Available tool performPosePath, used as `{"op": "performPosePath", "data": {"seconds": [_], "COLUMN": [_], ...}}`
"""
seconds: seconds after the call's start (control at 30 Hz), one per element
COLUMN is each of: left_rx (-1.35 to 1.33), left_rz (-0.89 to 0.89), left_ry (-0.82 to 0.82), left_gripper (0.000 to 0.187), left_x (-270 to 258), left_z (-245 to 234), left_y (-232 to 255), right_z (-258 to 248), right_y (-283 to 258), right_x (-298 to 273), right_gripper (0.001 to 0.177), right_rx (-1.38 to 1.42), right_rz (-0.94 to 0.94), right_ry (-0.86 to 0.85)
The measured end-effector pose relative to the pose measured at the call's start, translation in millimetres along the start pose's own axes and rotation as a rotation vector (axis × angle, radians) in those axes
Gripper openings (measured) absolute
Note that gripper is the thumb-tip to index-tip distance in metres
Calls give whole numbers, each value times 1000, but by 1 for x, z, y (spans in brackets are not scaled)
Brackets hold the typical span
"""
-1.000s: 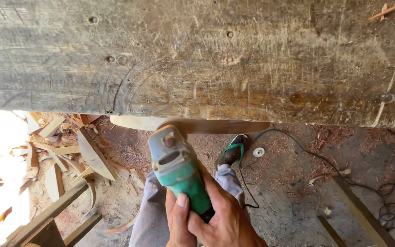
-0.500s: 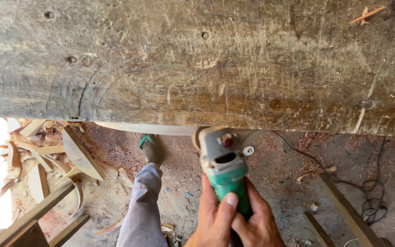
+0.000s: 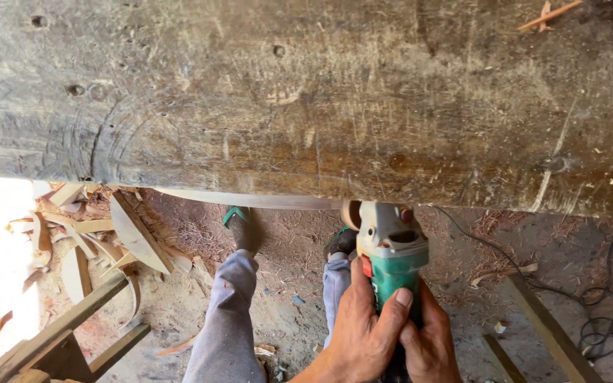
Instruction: The recorder uses a hand plane and an angle grinder with a sanding disc to shape and sand the edges of a circular wooden frame.
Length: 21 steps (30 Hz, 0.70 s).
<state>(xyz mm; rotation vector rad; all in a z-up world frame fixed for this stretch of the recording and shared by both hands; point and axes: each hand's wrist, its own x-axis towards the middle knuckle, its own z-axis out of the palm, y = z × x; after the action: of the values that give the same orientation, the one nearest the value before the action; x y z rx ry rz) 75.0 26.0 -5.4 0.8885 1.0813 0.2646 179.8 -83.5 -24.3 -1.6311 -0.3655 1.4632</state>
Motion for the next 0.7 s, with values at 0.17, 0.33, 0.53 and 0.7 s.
{"op": "performPosePath", "data": {"seconds": [0.17, 0.33, 0.53, 0.7], "left_rx": [-14, -197, -288, -180], "left_rz": [-15, 73, 117, 89], "left_ry": [-33, 34, 143, 114], "left_gripper": [61, 66, 76, 73], "left_x": [-7, -20, -16, -8], "left_z": [-2, -15, -11, -1], "left_y": [-2, -6, -15, -6], "right_z": [14, 39, 32, 13], "right_y": [-2, -30, -41, -19], "right_x": [-12, -1, 11, 5], "right_gripper": [75, 76, 81, 86], "right_rx": [30, 278, 93, -28], "right_rz": [46, 74, 168, 24], "right_ry": [157, 19, -150, -106]}}
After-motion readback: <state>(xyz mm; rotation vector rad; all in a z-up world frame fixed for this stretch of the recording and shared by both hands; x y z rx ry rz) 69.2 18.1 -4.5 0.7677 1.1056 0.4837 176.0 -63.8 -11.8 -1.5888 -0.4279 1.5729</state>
